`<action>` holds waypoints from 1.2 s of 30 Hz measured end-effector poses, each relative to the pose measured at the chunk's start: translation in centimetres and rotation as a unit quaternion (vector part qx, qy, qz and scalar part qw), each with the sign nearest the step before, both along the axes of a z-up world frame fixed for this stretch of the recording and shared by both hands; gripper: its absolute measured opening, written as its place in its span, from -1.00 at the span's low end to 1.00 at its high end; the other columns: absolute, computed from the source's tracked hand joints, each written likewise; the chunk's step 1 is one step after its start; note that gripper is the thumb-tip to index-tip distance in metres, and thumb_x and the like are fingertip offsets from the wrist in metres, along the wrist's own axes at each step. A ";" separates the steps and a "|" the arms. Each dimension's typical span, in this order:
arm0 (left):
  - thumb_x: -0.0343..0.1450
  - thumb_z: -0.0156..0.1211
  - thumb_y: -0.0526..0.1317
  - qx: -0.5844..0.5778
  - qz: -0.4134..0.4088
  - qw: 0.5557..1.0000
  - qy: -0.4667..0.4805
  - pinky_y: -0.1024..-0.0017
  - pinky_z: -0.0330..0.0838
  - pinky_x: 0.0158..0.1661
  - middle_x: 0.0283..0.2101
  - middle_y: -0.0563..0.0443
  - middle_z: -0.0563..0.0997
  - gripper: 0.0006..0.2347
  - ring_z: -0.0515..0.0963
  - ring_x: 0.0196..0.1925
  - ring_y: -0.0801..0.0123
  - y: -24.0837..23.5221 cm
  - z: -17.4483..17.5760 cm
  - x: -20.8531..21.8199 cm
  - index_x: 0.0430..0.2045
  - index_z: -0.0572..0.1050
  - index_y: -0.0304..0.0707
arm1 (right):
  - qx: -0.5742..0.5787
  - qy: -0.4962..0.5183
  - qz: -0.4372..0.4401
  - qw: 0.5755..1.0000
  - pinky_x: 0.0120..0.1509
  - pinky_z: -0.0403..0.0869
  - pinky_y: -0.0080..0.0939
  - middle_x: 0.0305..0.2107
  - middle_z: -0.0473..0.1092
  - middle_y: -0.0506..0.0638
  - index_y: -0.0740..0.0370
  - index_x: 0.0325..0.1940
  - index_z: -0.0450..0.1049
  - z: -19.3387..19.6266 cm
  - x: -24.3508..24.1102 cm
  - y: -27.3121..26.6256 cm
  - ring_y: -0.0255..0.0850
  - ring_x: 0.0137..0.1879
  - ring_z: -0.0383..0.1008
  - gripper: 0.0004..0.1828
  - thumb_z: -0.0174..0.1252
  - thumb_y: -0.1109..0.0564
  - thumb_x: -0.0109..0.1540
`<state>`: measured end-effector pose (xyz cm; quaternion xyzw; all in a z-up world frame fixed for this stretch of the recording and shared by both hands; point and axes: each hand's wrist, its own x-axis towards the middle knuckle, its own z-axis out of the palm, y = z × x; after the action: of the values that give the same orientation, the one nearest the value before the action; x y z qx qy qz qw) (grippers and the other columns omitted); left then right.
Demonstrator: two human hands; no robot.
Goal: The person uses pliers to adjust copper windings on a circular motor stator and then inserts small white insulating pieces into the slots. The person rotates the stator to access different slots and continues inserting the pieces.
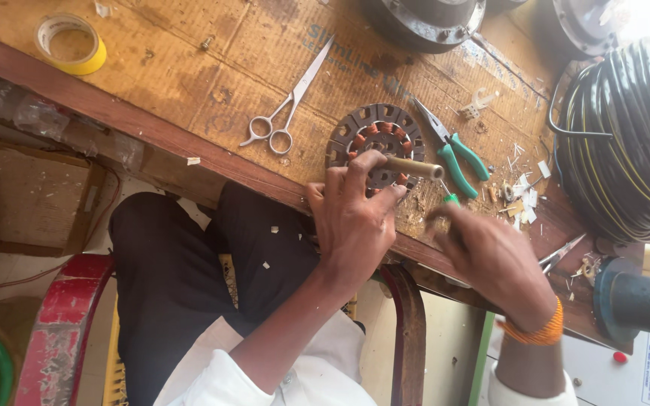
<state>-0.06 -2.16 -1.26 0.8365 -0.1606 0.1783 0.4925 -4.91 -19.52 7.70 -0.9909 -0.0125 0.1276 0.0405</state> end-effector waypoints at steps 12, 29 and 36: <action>0.23 0.47 -0.32 0.003 -0.001 1.000 0.000 0.13 0.18 0.00 0.13 0.15 0.42 -0.77 0.40 0.05 0.31 -0.2 -0.1 0.1 -0.27 0.72 0.01 | -0.095 0.081 -0.047 0.991 -0.25 0.45 -0.06 -0.51 0.48 0.03 0.17 -0.02 0.44 0.3 1.2 0.6 -0.17 -0.41 0.49 -0.73 0.20 -0.05 0.38; 0.25 0.47 -0.29 0.000 0.002 1.000 0.002 0.12 0.19 0.01 0.11 0.18 0.44 -0.81 0.42 0.05 0.29 -0.1 -0.3 -0.1 -0.31 0.71 0.01 | 0.225 0.091 0.028 0.970 -0.30 0.47 -0.01 -0.55 0.46 0.03 0.09 0.21 0.42 0.4 0.4 0.0 -0.04 -0.44 0.47 -0.54 0.25 0.01 0.24; 0.24 0.47 -0.29 0.003 0.000 1.000 -0.006 0.11 0.18 -0.01 0.11 0.17 0.43 -0.79 0.40 0.05 0.28 -0.2 -0.2 0.1 -0.29 0.71 0.03 | -0.044 0.044 -0.112 0.992 -0.30 0.37 -0.02 -0.58 0.44 0.10 0.31 0.06 0.41 -0.9 1.6 0.1 -0.08 -0.47 0.41 -0.62 0.28 0.01 0.33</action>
<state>-0.01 -2.37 -1.45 0.8370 -0.1639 0.1828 0.4891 -3.28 -19.37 6.82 -0.9803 0.1059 0.1665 0.0110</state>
